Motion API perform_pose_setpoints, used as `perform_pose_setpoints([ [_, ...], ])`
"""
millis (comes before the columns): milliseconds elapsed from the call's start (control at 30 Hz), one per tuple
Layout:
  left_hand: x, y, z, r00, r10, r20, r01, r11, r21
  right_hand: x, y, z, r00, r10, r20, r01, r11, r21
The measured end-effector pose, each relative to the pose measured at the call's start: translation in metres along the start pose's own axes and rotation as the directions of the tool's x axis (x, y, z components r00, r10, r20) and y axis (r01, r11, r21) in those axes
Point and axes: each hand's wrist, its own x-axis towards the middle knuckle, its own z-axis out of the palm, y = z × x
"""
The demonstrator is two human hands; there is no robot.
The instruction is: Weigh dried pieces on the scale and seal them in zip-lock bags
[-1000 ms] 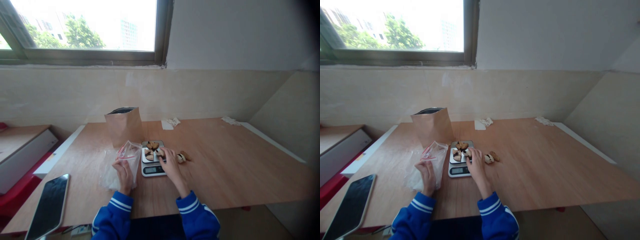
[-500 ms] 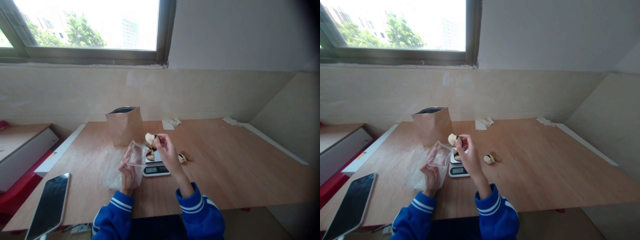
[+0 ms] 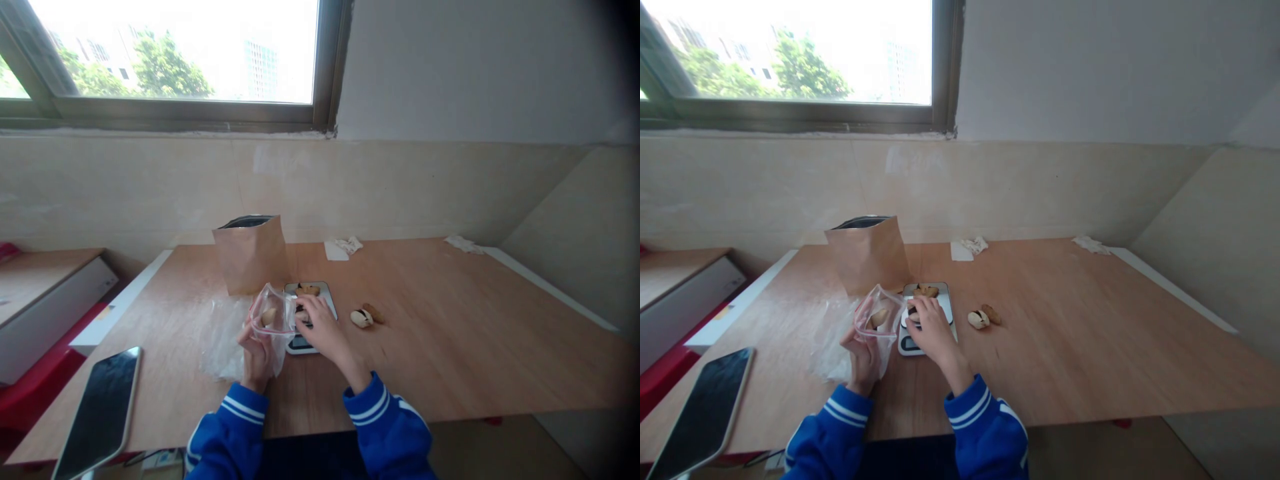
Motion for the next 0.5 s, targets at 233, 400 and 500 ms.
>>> perform_pose_setpoints([
  [233, 0.0008, 0.0015, -0.0016, 0.994, 0.095, 0.055, -0.098, 0.994, 0.053, -0.003, 0.0003, 0.011, 1.0, 0.013, 0.007, -0.012, 0.996, -0.087],
  [400, -0.0006, -0.0006, -0.0021, 0.996, 0.078, 0.048, -0.079, 0.996, 0.037, -0.0029, 0.0023, 0.0065, 1.0, 0.012, 0.027, -0.01, 0.997, -0.081],
  [500, -0.0015, -0.0017, -0.002, 0.996, 0.073, 0.043, -0.075, 0.996, 0.057, -0.005, 0.0043, 0.0081, 0.999, 0.007, 0.041, -0.003, 0.995, -0.096],
])
